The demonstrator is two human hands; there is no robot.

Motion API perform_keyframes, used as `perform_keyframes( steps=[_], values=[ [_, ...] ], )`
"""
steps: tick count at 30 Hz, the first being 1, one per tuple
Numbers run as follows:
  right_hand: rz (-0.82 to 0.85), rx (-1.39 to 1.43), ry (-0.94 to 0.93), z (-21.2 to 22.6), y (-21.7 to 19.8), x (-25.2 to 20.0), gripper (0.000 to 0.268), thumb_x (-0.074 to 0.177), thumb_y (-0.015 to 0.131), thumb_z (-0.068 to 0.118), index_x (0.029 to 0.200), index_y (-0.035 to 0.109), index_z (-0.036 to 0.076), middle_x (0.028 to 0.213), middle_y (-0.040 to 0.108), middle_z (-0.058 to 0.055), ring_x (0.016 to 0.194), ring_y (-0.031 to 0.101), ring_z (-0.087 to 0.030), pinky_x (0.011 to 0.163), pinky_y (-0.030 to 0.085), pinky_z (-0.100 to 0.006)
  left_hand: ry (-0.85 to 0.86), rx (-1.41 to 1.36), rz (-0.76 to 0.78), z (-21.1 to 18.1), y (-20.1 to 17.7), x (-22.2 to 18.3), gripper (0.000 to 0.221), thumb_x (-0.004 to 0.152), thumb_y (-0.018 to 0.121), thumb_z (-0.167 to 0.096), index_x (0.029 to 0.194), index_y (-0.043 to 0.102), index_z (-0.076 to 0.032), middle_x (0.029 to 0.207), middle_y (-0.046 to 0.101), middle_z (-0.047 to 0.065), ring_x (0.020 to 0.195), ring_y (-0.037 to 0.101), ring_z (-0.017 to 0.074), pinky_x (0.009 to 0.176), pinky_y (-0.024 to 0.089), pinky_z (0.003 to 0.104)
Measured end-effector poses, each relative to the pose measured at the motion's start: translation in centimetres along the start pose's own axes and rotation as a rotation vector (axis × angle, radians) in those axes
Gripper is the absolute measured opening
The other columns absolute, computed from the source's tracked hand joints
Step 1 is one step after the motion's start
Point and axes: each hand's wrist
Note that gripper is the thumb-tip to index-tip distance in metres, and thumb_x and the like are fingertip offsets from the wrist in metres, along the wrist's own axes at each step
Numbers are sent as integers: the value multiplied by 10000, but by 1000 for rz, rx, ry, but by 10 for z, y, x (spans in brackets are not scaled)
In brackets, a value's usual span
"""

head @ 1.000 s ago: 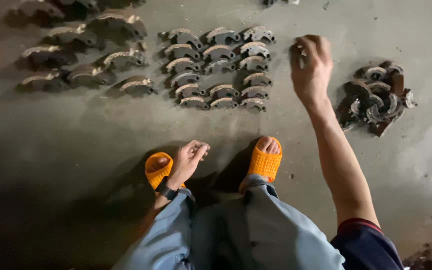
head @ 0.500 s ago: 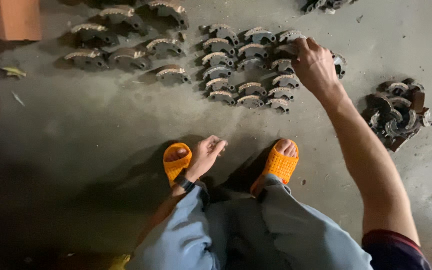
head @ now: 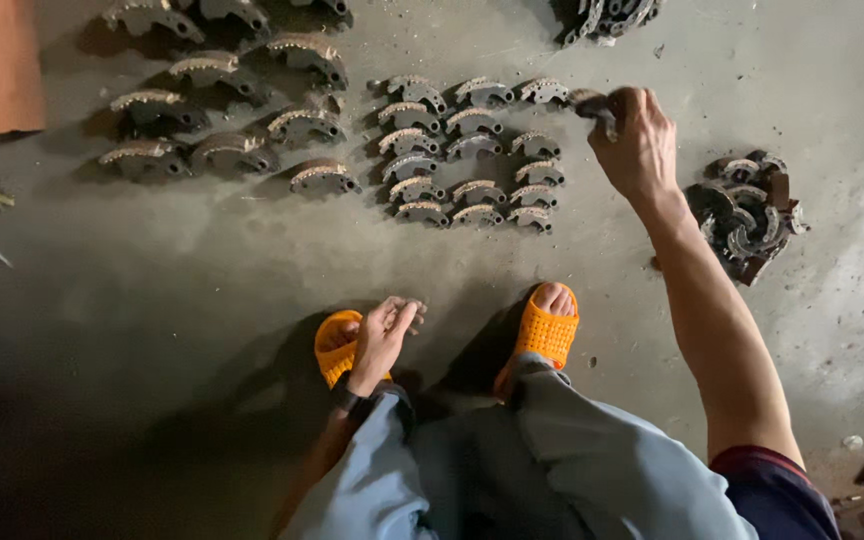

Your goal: The person sorts a large pile of motorcycle brake shoes on the floor by picking them up by hand and arranging them into smaller grouped piles.

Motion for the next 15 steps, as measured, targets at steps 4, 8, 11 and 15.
perform_keyframes(
  steps=[4, 8, 11, 15],
  values=[
    [48, -9, -104, 23, 3, 29, 353, 864, 711, 17, 1142, 504, -47, 1017, 615, -212, 693, 587, -251, 566, 545, -340, -8, 62, 24, -9, 3, -3, 202, 952, 552, -232, 934, 657, -60, 920, 733, 45, 827, 681, 115, 693, 558, 238],
    [212, -65, -83, 50, -1, 52, 370, 849, 669, 103, 1146, 474, -3, 1019, 486, -169, 796, 544, -294, 440, 467, -367, 52, 27, -7, -6, -1, -5, 198, 949, 560, -215, 937, 666, -48, 901, 732, 49, 812, 682, 108, 669, 561, 230],
    [237, -102, -144, 53, 6, 55, 697, 778, 851, 264, 1308, 434, 87, 1234, 434, -203, 999, 488, -343, 527, 548, -423, -26, -55, -68, 9, -5, -7, 179, 943, 566, -194, 981, 670, -53, 979, 748, 74, 838, 700, 129, 701, 570, 232],
    [97, -91, -258, 47, 11, 61, 336, 889, 778, 113, 1192, 667, 20, 1077, 610, -185, 821, 573, -257, 583, 554, -349, 29, -175, -74, 33, -7, -2, 167, 952, 562, -192, 952, 633, -41, 954, 733, 96, 789, 684, 141, 644, 565, 243]
  ],
)
Point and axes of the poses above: each hand's wrist, its own x-axis towards the middle knuckle, its own y-axis out of the palm, z = x × y
